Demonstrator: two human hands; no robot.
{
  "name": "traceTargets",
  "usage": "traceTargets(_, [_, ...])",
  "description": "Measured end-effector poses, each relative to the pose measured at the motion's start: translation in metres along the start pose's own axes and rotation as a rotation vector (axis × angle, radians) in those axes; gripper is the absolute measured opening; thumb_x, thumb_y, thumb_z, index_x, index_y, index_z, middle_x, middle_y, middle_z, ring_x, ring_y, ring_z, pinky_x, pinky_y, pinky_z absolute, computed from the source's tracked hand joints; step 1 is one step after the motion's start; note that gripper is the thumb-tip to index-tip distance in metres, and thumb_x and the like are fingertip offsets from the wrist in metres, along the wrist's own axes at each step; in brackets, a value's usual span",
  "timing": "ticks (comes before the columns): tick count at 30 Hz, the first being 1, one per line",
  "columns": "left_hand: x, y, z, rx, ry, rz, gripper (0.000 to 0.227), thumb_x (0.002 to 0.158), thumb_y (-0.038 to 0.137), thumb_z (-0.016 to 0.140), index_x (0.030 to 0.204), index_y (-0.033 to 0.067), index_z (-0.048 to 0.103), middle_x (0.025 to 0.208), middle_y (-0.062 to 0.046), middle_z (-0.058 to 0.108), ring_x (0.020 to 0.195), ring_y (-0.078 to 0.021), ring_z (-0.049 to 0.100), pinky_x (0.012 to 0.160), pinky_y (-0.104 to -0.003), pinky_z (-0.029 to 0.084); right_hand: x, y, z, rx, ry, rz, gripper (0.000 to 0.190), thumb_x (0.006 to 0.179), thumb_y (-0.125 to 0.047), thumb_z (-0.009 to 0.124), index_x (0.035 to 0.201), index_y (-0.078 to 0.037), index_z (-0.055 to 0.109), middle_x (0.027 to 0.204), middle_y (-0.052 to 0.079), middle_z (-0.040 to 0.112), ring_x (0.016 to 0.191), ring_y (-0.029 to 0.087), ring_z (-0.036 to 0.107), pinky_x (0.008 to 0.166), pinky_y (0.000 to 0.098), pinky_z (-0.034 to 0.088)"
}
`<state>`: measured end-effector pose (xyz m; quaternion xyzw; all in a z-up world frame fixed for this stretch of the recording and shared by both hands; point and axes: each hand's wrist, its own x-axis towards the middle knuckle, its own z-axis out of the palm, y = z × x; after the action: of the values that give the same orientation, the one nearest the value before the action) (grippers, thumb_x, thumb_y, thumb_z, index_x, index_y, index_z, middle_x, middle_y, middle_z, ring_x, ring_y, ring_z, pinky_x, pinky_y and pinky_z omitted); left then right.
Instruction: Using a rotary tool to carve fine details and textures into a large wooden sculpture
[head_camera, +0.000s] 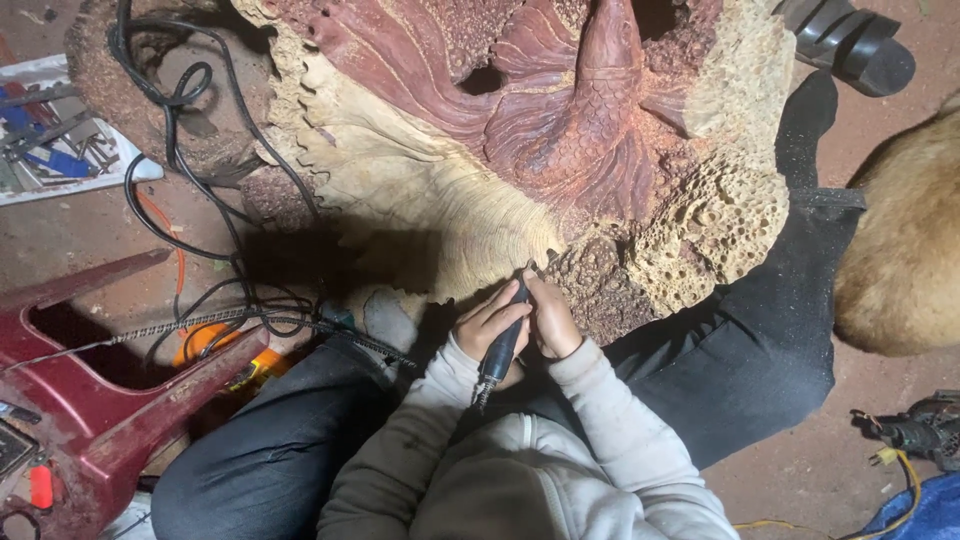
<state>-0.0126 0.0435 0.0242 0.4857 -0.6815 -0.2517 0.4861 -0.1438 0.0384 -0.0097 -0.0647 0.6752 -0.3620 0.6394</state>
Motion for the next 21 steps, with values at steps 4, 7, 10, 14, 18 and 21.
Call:
traceTargets(4, [0.006, 0.012, -0.008, 0.018, -0.025, 0.014, 0.018, 0.079, 0.01, 0.074, 0.097, 0.0117, 0.077, 0.118, -0.019, 0.075, 0.104, -0.0307, 0.075, 0.083, -0.035, 0.063, -0.019, -0.012, 0.009, -0.001, 0.002, -0.028, 0.039, 0.099, -0.031, 0.068, 0.073, -0.003, 0.063, 0.062, 0.01, 0.057, 0.055, 0.019, 0.061, 0.043, 0.0263, 0.047])
traceTargets(7, [0.008, 0.013, -0.01, 0.015, -0.005, 0.001, 0.017, 0.08, 0.013, 0.074, 0.097, 0.0138, 0.078, 0.12, -0.017, 0.075, 0.105, -0.0287, 0.075, 0.085, -0.033, 0.063, -0.028, -0.018, 0.014, -0.037, 0.016, -0.059, 0.039, 0.099, -0.032, 0.069, 0.074, -0.003, 0.065, 0.065, 0.01, 0.056, 0.059, 0.02, 0.059, 0.047, 0.029, 0.048])
traceTargets(10, [0.011, 0.009, -0.012, 0.003, -0.006, -0.003, 0.017, 0.081, 0.011, 0.074, 0.097, 0.0122, 0.078, 0.121, -0.018, 0.074, 0.106, -0.0301, 0.074, 0.086, -0.035, 0.063, -0.032, -0.023, 0.02, -0.131, 0.008, -0.126, 0.038, 0.101, -0.034, 0.066, 0.078, -0.004, 0.066, 0.074, 0.011, 0.057, 0.074, 0.021, 0.059, 0.064, 0.031, 0.051])
traceTargets(14, [0.011, -0.011, -0.006, -0.023, 0.011, -0.026, 0.017, 0.079, 0.014, 0.076, 0.095, 0.017, 0.081, 0.122, -0.014, 0.075, 0.108, -0.0268, 0.074, 0.087, -0.033, 0.062, -0.022, -0.028, 0.025, -0.325, -0.02, -0.221, 0.048, 0.104, -0.041, 0.061, 0.082, 0.0, 0.072, 0.079, 0.015, 0.061, 0.085, 0.027, 0.057, 0.077, 0.0405, 0.05])
traceTargets(18, [0.013, -0.026, -0.002, -0.048, -0.001, -0.034, 0.02, 0.077, 0.014, 0.079, 0.095, 0.0185, 0.081, 0.123, -0.012, 0.075, 0.109, -0.0253, 0.073, 0.088, -0.033, 0.061, -0.016, -0.038, 0.031, -0.409, -0.042, -0.268, 0.052, 0.106, -0.041, 0.056, 0.08, 0.001, 0.073, 0.077, 0.016, 0.065, 0.083, 0.028, 0.059, 0.078, 0.0402, 0.05])
traceTargets(21, [0.018, -0.03, 0.0, -0.048, -0.001, -0.045, 0.022, 0.076, 0.013, 0.078, 0.097, 0.0196, 0.082, 0.122, -0.011, 0.076, 0.109, -0.0236, 0.073, 0.09, -0.033, 0.061, -0.015, -0.043, 0.037, -0.401, -0.037, -0.25, 0.052, 0.106, -0.042, 0.056, 0.077, -0.001, 0.071, 0.075, 0.012, 0.062, 0.081, 0.027, 0.057, 0.075, 0.0384, 0.049])
